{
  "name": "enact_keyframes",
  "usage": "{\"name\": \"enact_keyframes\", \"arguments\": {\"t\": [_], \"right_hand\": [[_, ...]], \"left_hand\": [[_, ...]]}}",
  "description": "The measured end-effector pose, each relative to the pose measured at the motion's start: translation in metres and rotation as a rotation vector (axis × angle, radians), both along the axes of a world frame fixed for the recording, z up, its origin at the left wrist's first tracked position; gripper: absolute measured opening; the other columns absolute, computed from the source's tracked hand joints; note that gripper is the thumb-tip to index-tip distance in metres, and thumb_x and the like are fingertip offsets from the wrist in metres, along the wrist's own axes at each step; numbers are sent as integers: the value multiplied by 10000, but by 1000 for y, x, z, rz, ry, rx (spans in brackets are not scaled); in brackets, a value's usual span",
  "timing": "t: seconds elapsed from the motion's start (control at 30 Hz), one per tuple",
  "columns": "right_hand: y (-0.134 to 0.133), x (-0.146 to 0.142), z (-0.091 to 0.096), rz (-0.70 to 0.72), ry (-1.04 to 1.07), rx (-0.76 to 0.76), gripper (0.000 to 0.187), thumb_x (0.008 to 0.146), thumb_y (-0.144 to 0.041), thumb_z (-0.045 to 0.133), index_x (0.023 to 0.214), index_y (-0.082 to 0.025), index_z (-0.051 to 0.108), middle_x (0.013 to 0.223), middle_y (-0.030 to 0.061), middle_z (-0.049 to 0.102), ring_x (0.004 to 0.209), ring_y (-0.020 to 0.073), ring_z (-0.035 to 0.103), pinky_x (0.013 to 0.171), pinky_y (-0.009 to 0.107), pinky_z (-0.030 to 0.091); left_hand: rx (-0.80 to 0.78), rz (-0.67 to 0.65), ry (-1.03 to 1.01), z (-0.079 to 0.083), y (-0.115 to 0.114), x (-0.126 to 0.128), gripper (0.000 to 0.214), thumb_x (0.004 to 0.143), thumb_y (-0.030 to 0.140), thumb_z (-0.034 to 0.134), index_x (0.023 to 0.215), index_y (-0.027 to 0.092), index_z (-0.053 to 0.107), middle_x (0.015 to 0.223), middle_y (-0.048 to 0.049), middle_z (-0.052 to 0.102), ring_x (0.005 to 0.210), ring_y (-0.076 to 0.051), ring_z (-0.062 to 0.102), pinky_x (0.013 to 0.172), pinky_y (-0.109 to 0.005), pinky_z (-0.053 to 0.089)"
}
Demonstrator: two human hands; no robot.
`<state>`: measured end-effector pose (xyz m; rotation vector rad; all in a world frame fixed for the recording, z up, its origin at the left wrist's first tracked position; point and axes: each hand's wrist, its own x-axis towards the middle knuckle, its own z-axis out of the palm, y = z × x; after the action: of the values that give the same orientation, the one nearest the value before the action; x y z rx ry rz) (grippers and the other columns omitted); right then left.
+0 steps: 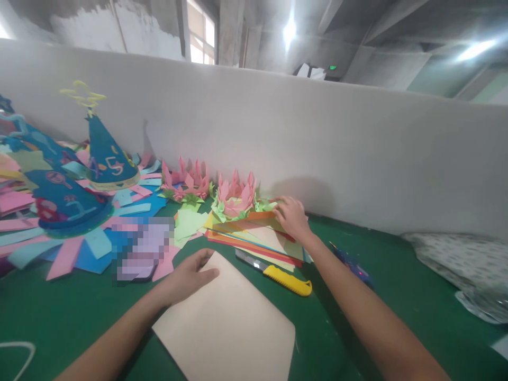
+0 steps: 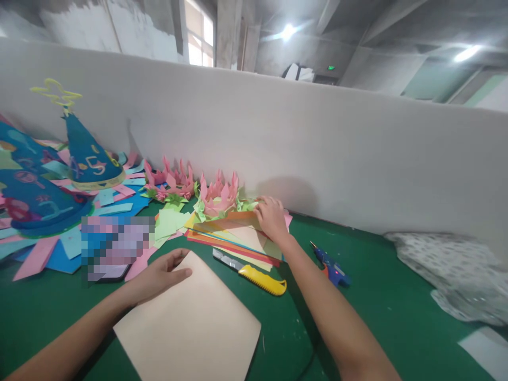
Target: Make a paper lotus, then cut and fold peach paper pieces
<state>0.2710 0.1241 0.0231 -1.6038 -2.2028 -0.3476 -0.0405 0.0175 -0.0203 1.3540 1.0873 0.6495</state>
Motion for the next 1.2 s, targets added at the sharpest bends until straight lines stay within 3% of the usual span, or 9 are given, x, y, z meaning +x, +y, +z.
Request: {"name": "enact_keyframes", "arguments": {"t": [0.23, 0.37, 0.47, 0.63, 0.8, 0.9, 1.03, 1.13, 1.2], "right_hand": [[-33, -9, 13, 180, -88, -165, 92, 775, -318, 650, 787, -273, 730, 1372, 63, 476, 1278, 333, 331, 1009, 607, 157], [-91, -29, 19, 321, 122, -207, 201, 850, -355, 566, 992, -316, 703, 1405, 34, 438, 1287, 281, 351, 1045, 506, 243], [-134, -45, 11, 296, 395, -455, 420, 846, -388, 557, 1253, -285, 545, 1305, 77, 537, 1175, 256, 491, 981, 433, 377], [-167, -64, -3, 171, 946, -945, 578, 810, -488, 569, 1305, -210, 461, 1030, 78, 655, 815, 186, 623, 696, 309, 490], [-165, -74, -9, 217, 1205, -1392, 496, 653, -518, 722, 932, -111, 668, 794, 58, 690, 652, 159, 622, 574, 237, 441], [-166, -79, -17, 151, 1340, -1350, 454, 620, -498, 753, 866, -122, 683, 763, 48, 701, 618, 160, 626, 566, 240, 444], [-171, -84, -26, 96, 1673, -1142, 467, 637, -485, 753, 950, -150, 663, 856, 68, 718, 724, 208, 665, 685, 316, 496], [-172, -89, -28, 19, 1743, -1033, 474, 611, -477, 776, 931, -148, 657, 878, 85, 721, 755, 235, 670, 706, 346, 504], [-173, -91, -28, -11, 1742, -990, 484, 597, -478, 785, 927, -149, 653, 882, 89, 723, 760, 246, 671, 708, 357, 507]], "left_hand": [[-16, 32, -59, -5, 2, -5, 561, 702, 425, 693, 1169, 173, 511, 1152, -104, 595, 1093, -247, 550, 871, -338, 460], [-72, 20, -104, -4, 2, -7, 656, 695, 392, 716, 1256, 188, 445, 1195, -119, 570, 1054, -242, 571, 854, -348, 470], [-101, -18, -131, 3, 0, -6, 715, 712, 369, 713, 1320, 221, 367, 1224, -109, 547, 996, -218, 592, 838, -344, 477], [-115, -237, -206, 16, -7, -1, 692, 731, 340, 712, 1327, 253, 370, 1212, -81, 555, 1014, -216, 584, 825, -325, 482], [-115, -368, -181, 24, -13, 3, 685, 706, 317, 735, 1318, 251, 434, 1239, -85, 552, 1074, -245, 562, 848, -329, 476], [-124, -328, -169, 26, -11, 0, 753, 706, 342, 728, 1364, 281, 365, 1178, -82, 585, 933, -224, 623, 756, -324, 509], [-133, -100, -89, 26, 1, -11, 694, 710, 421, 713, 1310, 240, 416, 1055, -70, 630, 851, -215, 642, 691, -298, 510], [-85, 69, -44, 25, 7, -16, 684, 693, 450, 723, 1264, 183, 459, 739, -8, 632, 686, -181, 629, 607, -260, 479], [-87, 135, -90, 26, 7, -14, 693, 683, 459, 729, 1253, 170, 460, 714, -2, 629, 670, -179, 629, 618, -269, 482]]}}
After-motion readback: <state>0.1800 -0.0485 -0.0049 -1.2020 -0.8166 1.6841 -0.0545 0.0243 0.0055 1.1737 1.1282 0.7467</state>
